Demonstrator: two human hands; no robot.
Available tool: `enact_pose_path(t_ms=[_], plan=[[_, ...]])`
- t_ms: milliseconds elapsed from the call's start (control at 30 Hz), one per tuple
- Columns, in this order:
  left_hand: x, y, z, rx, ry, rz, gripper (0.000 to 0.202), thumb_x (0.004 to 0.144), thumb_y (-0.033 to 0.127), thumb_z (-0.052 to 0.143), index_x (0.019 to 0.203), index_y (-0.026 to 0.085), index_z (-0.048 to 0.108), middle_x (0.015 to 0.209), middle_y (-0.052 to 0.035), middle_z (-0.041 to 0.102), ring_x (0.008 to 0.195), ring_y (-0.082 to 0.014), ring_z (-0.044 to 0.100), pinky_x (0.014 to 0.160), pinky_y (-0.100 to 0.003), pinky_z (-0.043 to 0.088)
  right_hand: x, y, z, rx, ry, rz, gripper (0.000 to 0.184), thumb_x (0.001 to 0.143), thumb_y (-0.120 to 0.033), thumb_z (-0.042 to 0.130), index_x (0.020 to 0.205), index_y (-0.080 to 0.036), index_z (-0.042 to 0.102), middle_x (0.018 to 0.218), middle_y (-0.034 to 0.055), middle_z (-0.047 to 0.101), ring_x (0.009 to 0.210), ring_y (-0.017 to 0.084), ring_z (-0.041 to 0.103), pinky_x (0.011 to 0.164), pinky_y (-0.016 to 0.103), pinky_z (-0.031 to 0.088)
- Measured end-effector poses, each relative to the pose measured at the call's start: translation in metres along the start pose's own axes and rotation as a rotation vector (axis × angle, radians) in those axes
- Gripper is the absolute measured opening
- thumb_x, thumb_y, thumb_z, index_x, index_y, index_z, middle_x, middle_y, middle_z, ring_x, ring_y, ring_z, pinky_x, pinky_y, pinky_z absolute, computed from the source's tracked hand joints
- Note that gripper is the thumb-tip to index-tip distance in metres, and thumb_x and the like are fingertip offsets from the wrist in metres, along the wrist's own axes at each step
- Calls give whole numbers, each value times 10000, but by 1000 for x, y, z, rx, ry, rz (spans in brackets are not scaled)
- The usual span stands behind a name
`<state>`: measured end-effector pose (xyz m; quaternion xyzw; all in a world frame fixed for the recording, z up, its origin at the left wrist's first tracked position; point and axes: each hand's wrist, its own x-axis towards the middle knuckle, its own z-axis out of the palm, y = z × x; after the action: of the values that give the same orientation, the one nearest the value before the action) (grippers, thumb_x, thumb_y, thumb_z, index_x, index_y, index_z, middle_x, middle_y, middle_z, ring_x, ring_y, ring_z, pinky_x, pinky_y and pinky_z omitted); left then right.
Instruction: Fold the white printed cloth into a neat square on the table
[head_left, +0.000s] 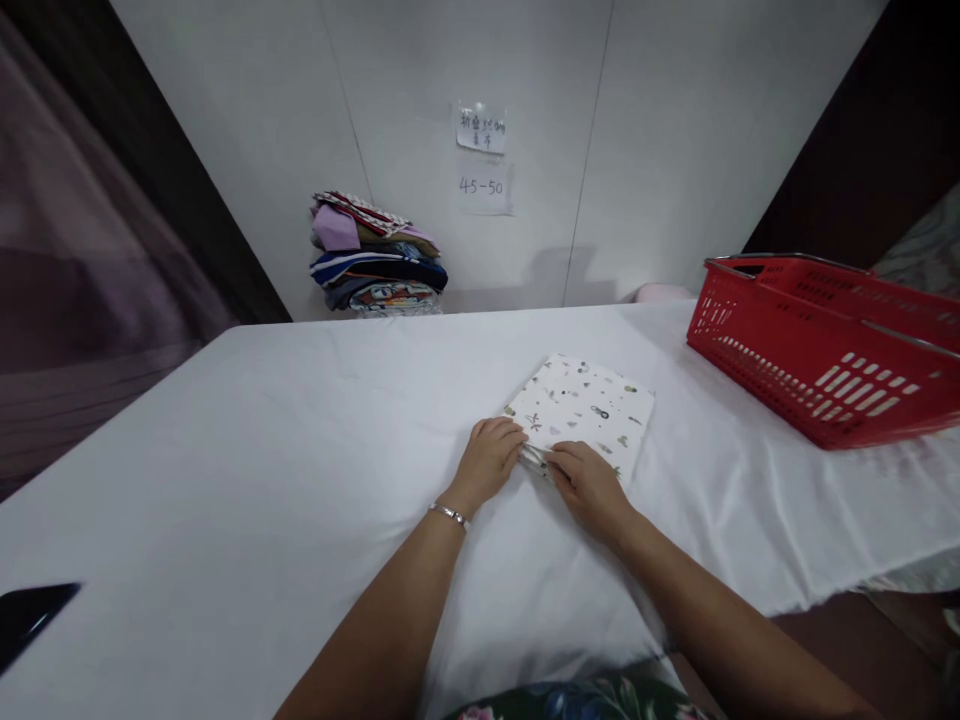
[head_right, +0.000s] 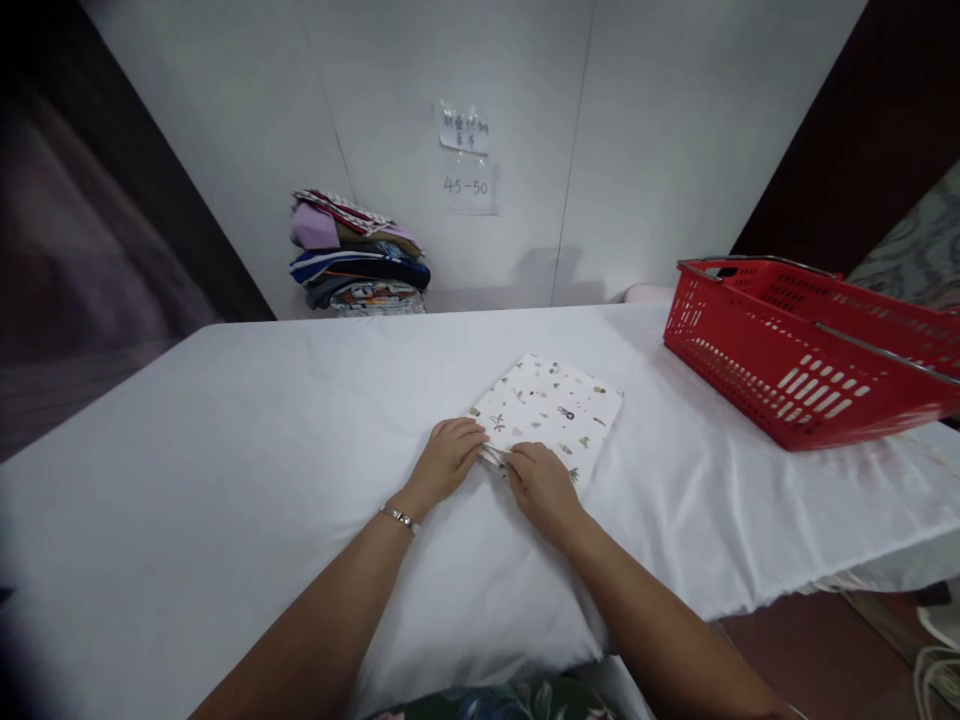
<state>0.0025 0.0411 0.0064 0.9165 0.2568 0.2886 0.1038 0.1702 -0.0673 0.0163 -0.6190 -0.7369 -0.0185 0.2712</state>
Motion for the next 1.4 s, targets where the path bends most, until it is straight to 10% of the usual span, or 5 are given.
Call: enact_pose_path(t_ms=[367,1400], plan=[[0,1,0,12,-29,-23,261,887,136,370,1031,231,567,1110,-33,616,1165,-173,457,990,-392,312,-2,2,5,-151,31,-25,363,875,-107,378,1208,-184,500,855,88,650,766,220,561,664,334,432],[-6,-5,-5,14,-15,2,222,878,233,460,1023,262,626,1121,-32,611,1133,-187,480,967,-387,361,-4,-6,2,-112,24,0,202,898,-158,417,993,-186,593,985,92,605,904,216,532,761,334,441]])
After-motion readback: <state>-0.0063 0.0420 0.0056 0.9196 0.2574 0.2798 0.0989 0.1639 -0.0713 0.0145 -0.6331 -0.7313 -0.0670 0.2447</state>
